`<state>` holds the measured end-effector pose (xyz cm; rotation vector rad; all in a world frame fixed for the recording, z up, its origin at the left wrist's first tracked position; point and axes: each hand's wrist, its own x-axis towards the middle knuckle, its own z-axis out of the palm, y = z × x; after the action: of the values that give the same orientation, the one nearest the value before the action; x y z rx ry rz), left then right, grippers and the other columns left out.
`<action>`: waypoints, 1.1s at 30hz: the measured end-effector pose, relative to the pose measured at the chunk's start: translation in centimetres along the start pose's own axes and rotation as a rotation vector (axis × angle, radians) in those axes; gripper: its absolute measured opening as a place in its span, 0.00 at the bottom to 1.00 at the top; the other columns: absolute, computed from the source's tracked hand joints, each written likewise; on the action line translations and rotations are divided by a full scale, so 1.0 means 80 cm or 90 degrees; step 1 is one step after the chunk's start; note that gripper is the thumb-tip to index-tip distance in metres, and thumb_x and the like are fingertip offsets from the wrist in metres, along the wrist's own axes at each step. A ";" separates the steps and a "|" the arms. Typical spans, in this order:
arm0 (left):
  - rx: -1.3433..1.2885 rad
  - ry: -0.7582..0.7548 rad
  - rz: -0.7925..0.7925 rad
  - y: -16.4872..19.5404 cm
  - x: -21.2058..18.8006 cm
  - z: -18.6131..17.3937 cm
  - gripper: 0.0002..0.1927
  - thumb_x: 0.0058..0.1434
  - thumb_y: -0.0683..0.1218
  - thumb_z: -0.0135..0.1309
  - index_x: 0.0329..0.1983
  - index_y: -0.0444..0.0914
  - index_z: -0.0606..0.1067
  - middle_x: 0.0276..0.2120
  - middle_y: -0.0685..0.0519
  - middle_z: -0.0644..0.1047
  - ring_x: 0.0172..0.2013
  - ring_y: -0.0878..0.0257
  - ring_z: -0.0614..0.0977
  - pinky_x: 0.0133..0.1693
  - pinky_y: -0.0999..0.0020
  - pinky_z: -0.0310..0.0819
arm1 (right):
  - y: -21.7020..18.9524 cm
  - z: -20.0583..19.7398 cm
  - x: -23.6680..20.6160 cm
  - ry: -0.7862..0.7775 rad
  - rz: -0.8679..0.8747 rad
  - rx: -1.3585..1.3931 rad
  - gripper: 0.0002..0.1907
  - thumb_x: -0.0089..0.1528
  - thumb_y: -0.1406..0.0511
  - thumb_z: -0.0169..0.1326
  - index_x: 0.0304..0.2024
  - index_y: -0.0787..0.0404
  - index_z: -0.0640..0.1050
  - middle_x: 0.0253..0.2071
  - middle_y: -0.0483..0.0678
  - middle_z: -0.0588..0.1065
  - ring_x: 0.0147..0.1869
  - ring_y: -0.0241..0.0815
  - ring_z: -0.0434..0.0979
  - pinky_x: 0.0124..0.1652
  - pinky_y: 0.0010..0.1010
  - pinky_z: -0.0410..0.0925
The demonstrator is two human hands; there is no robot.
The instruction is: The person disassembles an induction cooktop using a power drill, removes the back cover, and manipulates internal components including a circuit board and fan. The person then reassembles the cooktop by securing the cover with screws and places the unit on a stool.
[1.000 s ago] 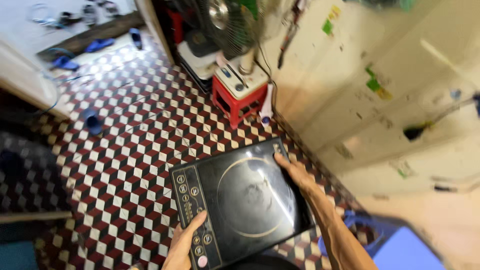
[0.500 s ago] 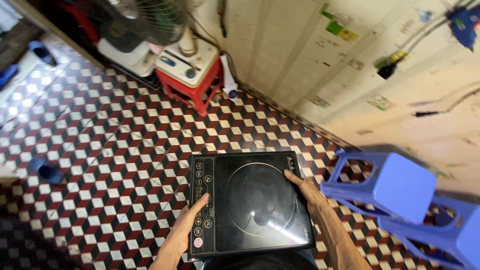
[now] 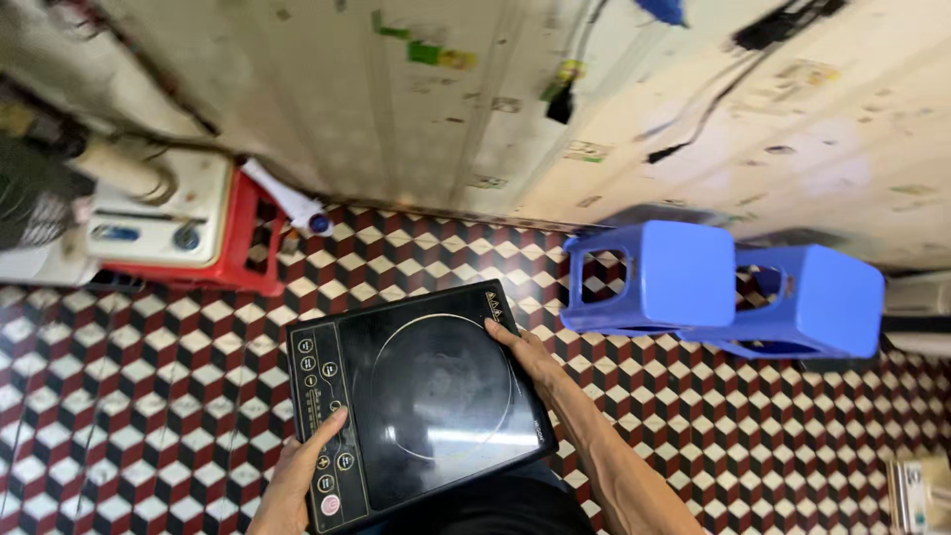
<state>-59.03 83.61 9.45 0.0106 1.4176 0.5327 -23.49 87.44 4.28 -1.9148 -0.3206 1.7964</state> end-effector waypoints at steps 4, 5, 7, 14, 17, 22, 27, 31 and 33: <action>0.024 -0.008 -0.108 0.000 0.033 0.049 0.18 0.54 0.48 0.61 0.46 0.37 0.79 0.28 0.49 0.82 0.23 0.58 0.83 0.25 0.61 0.79 | 0.029 -0.058 0.016 0.099 -0.039 0.037 0.41 0.62 0.41 0.48 0.63 0.65 0.76 0.55 0.55 0.80 0.54 0.45 0.81 0.54 0.30 0.69; 0.069 -0.025 -0.094 0.001 0.044 0.059 0.18 0.54 0.48 0.62 0.46 0.35 0.79 0.28 0.48 0.82 0.23 0.58 0.83 0.25 0.62 0.79 | 0.043 -0.075 0.011 0.123 -0.047 0.048 0.42 0.62 0.40 0.45 0.64 0.64 0.76 0.57 0.54 0.80 0.57 0.45 0.79 0.56 0.30 0.67; 0.158 -0.069 -0.071 -0.008 0.070 0.086 0.20 0.55 0.49 0.65 0.46 0.32 0.79 0.28 0.46 0.83 0.22 0.58 0.82 0.24 0.63 0.78 | 0.073 -0.105 -0.004 0.186 -0.037 0.104 0.40 0.63 0.41 0.45 0.65 0.63 0.74 0.59 0.54 0.79 0.59 0.47 0.79 0.58 0.32 0.67; 0.389 -0.198 0.045 -0.069 0.093 0.226 0.26 0.52 0.52 0.66 0.47 0.29 0.78 0.29 0.43 0.83 0.22 0.57 0.83 0.24 0.64 0.77 | 0.141 -0.226 -0.090 0.414 -0.038 0.202 0.36 0.62 0.45 0.52 0.62 0.64 0.77 0.58 0.55 0.78 0.60 0.48 0.78 0.59 0.35 0.66; 0.469 -0.238 0.168 -0.105 0.093 0.300 0.30 0.51 0.54 0.65 0.54 0.34 0.76 0.35 0.46 0.84 0.28 0.61 0.84 0.29 0.68 0.78 | 0.145 -0.288 -0.102 0.443 -0.081 0.270 0.35 0.62 0.47 0.55 0.60 0.67 0.76 0.55 0.57 0.80 0.57 0.50 0.80 0.57 0.35 0.69; 0.575 -0.175 0.227 -0.174 0.140 0.441 0.33 0.56 0.54 0.65 0.59 0.32 0.71 0.43 0.43 0.83 0.38 0.57 0.86 0.38 0.65 0.81 | 0.127 -0.425 -0.068 0.472 -0.074 0.231 0.34 0.60 0.47 0.56 0.59 0.65 0.77 0.49 0.58 0.81 0.50 0.51 0.83 0.50 0.38 0.73; 0.580 -0.108 0.223 -0.239 0.237 0.584 0.29 0.54 0.51 0.67 0.56 0.36 0.71 0.42 0.49 0.82 0.37 0.62 0.83 0.38 0.68 0.78 | 0.094 -0.584 0.037 0.441 -0.136 0.190 0.34 0.57 0.47 0.59 0.58 0.62 0.79 0.48 0.54 0.82 0.48 0.47 0.83 0.49 0.34 0.72; 0.531 -0.122 0.166 -0.270 0.326 0.671 0.20 0.57 0.51 0.65 0.46 0.33 0.79 0.37 0.47 0.82 0.31 0.61 0.81 0.32 0.67 0.77 | 0.070 -0.689 0.140 0.417 -0.114 0.121 0.34 0.57 0.47 0.60 0.58 0.62 0.79 0.47 0.54 0.82 0.48 0.46 0.82 0.49 0.34 0.72; 0.525 -0.102 0.148 -0.279 0.365 0.690 0.20 0.56 0.51 0.66 0.45 0.34 0.78 0.36 0.48 0.82 0.31 0.60 0.81 0.34 0.66 0.77 | 0.073 -0.717 0.182 0.413 -0.108 0.104 0.35 0.57 0.47 0.61 0.59 0.61 0.77 0.47 0.54 0.82 0.48 0.46 0.82 0.49 0.33 0.72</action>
<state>2.05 91.05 -15.29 0.8663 1.3974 0.0989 33.41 78.69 -10.55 -2.1468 -0.0972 0.9851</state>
